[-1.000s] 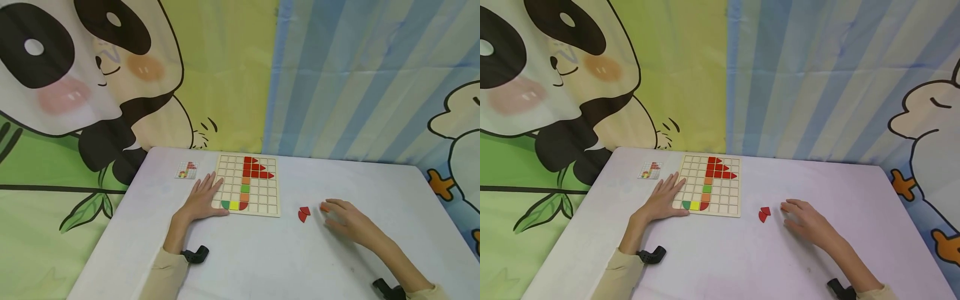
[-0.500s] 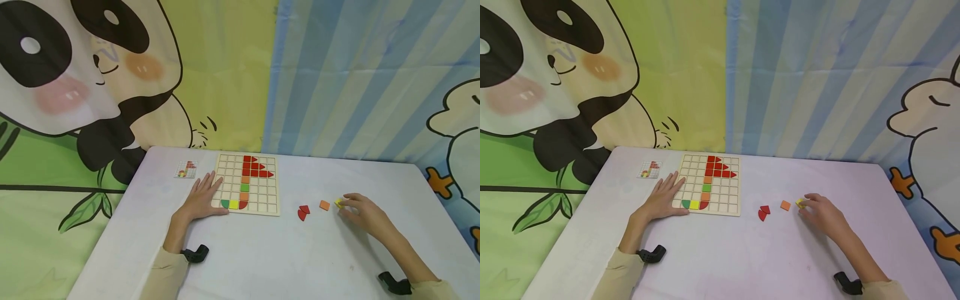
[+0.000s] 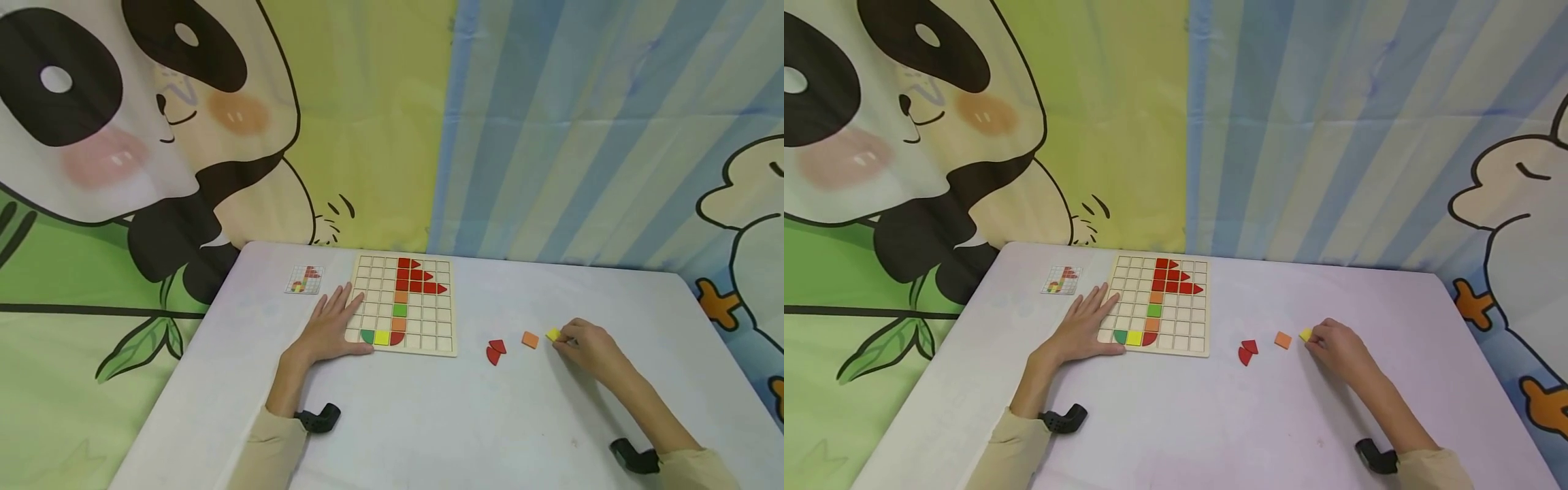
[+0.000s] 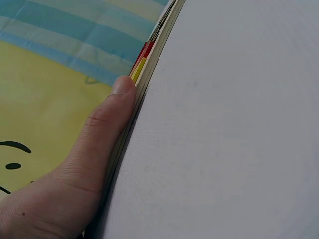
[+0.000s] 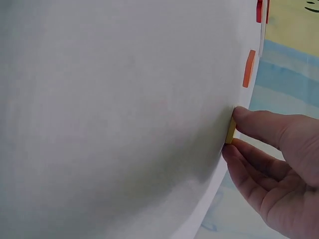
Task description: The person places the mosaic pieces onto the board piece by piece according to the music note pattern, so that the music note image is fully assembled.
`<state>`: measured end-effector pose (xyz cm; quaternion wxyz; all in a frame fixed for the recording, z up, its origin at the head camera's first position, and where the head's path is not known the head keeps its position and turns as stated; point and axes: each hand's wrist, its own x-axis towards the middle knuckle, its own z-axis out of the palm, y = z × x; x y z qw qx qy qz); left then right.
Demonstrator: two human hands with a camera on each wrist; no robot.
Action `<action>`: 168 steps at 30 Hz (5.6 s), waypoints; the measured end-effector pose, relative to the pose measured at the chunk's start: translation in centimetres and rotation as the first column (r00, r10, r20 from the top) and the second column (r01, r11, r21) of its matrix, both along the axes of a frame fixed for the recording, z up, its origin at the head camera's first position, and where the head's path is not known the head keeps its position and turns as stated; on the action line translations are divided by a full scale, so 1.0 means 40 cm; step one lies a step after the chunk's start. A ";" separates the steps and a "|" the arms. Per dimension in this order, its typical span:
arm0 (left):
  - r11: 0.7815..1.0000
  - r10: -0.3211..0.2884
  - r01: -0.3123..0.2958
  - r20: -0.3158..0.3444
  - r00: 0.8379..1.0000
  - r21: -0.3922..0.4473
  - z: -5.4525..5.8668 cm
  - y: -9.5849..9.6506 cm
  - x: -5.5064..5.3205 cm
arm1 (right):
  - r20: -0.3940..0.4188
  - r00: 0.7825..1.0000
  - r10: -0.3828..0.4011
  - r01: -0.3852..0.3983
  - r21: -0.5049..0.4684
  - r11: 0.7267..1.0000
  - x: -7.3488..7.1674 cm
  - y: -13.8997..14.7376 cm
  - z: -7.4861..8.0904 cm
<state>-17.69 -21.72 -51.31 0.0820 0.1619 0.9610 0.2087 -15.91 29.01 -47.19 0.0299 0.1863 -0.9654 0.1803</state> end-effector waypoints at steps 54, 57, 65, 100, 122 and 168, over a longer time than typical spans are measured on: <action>1.000 0.005 -0.005 -0.003 1.000 -0.009 0.003 0.000 -0.006 | 0.081 0.829 0.553 -0.553 -0.032 0.833 -0.059 -0.612 0.101; 1.000 0.012 -0.012 0.001 1.000 -0.012 0.003 -0.003 -0.005 | 0.056 0.841 0.538 -0.537 -0.031 0.843 -0.017 -0.547 0.112; 1.000 0.017 -0.017 0.000 1.000 0.005 0.001 -0.013 0.001 | -0.006 0.868 0.497 -0.497 -0.006 0.868 0.075 -0.369 0.091; 1.000 0.009 -0.009 0.004 1.000 -0.009 -0.002 0.000 0.001 | -0.079 0.973 0.218 -0.224 -0.082 0.971 -0.006 -0.082 0.003; 1.000 -0.004 0.004 0.001 1.000 0.016 -0.002 0.006 0.004 | 0.108 0.844 0.525 -0.497 -0.212 0.842 -0.054 -0.501 0.084; 1.000 0.006 -0.006 -0.002 1.000 -0.004 0.009 -0.004 -0.002 | 0.036 0.900 0.434 -0.431 -0.066 0.900 0.021 -0.284 0.038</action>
